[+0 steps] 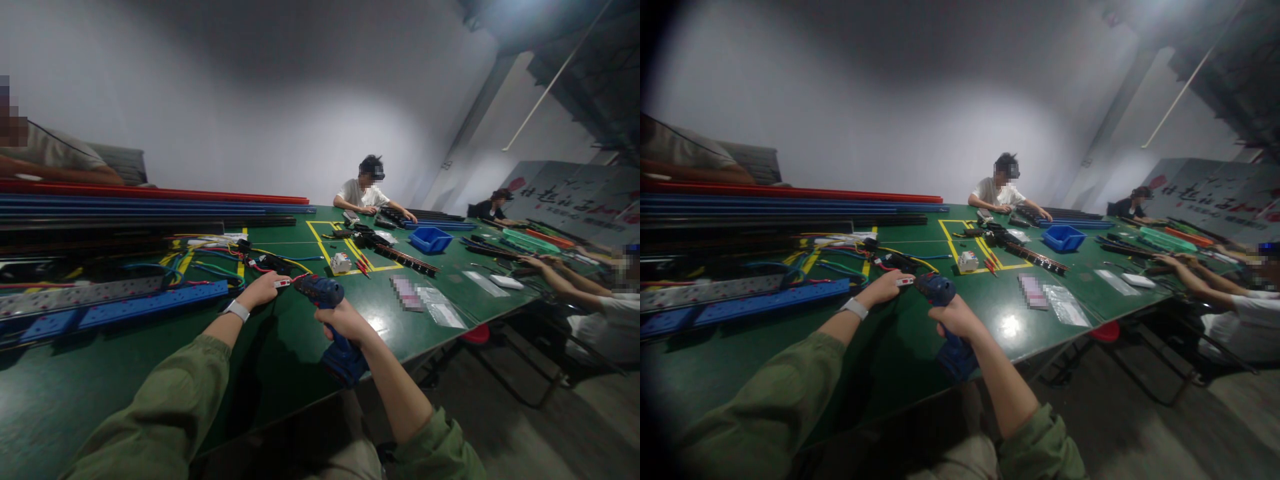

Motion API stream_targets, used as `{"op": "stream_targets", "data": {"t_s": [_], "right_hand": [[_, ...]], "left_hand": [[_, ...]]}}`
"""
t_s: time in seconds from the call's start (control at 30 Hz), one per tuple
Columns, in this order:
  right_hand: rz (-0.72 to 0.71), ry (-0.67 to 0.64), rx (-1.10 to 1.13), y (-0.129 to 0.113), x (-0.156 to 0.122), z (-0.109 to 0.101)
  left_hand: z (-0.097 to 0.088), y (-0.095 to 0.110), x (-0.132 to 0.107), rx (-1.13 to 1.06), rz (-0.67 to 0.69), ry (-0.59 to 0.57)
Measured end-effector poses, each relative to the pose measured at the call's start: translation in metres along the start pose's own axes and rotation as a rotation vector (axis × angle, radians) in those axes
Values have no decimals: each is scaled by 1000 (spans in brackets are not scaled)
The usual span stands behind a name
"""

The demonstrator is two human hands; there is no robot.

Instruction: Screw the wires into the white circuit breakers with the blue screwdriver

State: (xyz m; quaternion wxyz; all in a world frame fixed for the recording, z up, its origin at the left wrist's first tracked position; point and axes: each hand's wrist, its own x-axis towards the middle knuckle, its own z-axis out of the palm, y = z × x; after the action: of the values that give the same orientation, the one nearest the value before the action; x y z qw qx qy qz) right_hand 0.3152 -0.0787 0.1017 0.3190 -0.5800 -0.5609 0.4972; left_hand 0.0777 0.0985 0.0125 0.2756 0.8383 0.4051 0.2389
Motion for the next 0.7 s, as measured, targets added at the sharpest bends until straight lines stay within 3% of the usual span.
{"op": "stream_targets", "data": {"t_s": [0.7], "right_hand": [[-39,-9,-8,-3,-1,1]], "left_hand": [[3,-9,3,-5,20,12]]}}
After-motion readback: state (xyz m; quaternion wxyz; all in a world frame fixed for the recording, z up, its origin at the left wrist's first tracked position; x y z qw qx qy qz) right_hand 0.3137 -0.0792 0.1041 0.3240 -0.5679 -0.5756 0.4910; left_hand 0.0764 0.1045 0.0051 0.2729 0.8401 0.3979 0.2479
